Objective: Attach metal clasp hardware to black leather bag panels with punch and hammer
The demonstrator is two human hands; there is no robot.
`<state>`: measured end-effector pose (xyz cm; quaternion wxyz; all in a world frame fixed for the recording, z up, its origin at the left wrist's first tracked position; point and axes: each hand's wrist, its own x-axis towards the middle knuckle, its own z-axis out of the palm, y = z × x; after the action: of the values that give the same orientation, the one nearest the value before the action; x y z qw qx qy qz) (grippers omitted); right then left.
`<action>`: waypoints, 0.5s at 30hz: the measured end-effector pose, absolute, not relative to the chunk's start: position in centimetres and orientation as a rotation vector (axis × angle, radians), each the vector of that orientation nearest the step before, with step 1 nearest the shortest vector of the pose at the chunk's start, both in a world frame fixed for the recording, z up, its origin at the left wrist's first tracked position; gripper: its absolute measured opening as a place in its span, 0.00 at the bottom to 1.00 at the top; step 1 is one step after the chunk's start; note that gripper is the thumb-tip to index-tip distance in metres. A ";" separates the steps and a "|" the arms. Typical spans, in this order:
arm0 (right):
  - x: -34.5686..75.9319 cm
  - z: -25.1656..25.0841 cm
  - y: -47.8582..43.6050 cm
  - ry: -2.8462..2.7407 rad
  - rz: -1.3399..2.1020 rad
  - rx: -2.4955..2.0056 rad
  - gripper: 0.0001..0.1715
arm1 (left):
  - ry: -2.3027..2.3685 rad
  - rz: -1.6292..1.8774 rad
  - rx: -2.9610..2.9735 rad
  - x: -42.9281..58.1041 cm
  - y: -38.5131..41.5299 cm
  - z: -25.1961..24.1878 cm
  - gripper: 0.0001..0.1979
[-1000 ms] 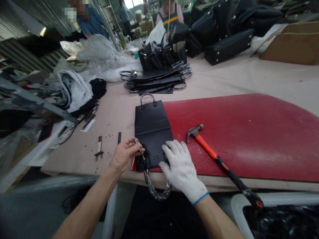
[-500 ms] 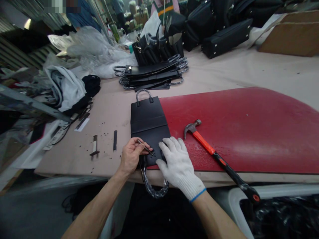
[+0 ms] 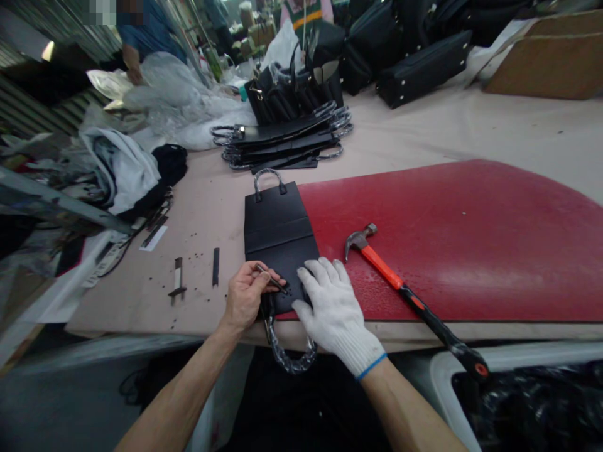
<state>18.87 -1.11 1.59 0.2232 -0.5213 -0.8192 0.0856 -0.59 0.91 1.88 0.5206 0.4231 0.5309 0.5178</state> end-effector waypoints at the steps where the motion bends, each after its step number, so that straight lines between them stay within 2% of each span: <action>1: 18.9 1.6 -1.1 -2.261 0.234 -1.440 0.31 | 1.275 1.233 1.022 -0.6 0.9 1.9 0.18; 9: 19.0 1.7 -1.1 -2.258 0.231 -1.440 0.31 | 1.253 1.245 1.049 -0.6 0.7 1.8 0.15; 15: 19.0 1.6 -1.2 -2.252 0.245 -1.435 0.31 | 1.289 1.209 1.183 -0.5 0.5 1.9 0.08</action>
<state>18.99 -1.20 1.63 0.2278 -0.5210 -0.8177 0.0891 -0.50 0.49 1.92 0.4858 0.4861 0.5298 0.4970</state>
